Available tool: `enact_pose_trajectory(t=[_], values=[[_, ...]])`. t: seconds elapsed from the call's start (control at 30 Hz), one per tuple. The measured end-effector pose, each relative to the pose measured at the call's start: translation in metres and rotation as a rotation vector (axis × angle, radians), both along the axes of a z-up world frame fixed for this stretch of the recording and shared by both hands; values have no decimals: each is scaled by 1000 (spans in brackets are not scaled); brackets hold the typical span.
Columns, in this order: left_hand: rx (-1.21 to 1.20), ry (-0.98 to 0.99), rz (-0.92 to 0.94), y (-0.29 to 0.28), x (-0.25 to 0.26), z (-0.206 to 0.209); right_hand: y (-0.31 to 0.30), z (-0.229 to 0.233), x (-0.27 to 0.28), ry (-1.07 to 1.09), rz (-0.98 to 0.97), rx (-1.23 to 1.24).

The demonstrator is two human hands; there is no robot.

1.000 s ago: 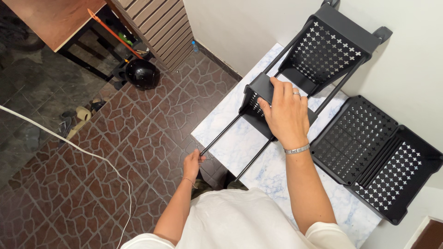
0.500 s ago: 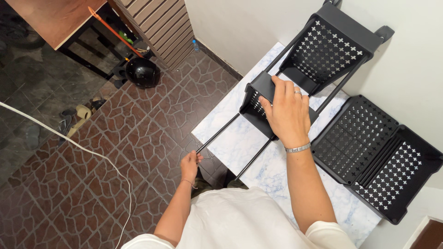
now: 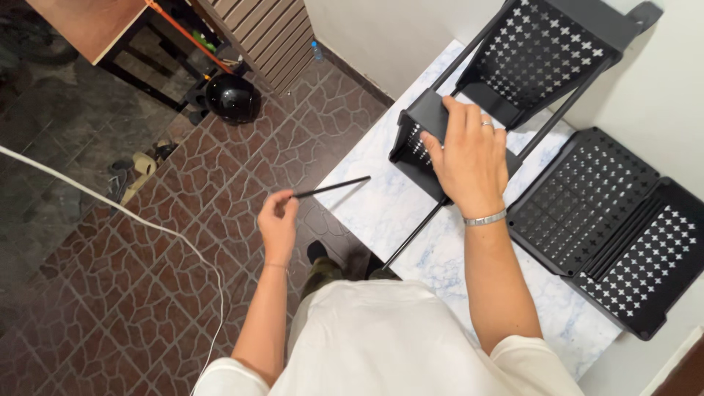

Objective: The person assembles a black plastic shelving unit by inserting metal rods into the side panels and attaching the base. The person repeatedly picks up rods, aligns them with the slots, and secures the base to complete the structure.

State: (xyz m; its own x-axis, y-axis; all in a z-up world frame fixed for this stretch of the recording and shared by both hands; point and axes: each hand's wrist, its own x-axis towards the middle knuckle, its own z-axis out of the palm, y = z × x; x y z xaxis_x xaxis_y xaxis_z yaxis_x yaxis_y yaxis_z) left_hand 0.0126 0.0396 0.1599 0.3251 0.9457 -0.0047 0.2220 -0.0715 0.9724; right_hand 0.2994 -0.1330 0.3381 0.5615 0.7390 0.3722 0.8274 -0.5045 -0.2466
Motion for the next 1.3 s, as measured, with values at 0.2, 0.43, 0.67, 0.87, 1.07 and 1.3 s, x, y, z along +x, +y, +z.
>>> enact_pose_trajectory(t=[0.2,0.43,0.67,0.87,1.07,1.3], values=[[461,2,-221,3,42,91,1,-1,-2,-37,-11,21],[724,84,-481,13,76,121,4,4,-5,14,-23,21],[658,-9,-599,42,82,108,14,11,-7,53,-102,4],[643,-66,-763,73,86,103,26,28,-10,142,-108,-5],[686,-103,-849,99,96,99,23,38,-28,-54,-173,-49],[657,-132,-987,105,109,102,12,-8,-147,112,-404,230]])
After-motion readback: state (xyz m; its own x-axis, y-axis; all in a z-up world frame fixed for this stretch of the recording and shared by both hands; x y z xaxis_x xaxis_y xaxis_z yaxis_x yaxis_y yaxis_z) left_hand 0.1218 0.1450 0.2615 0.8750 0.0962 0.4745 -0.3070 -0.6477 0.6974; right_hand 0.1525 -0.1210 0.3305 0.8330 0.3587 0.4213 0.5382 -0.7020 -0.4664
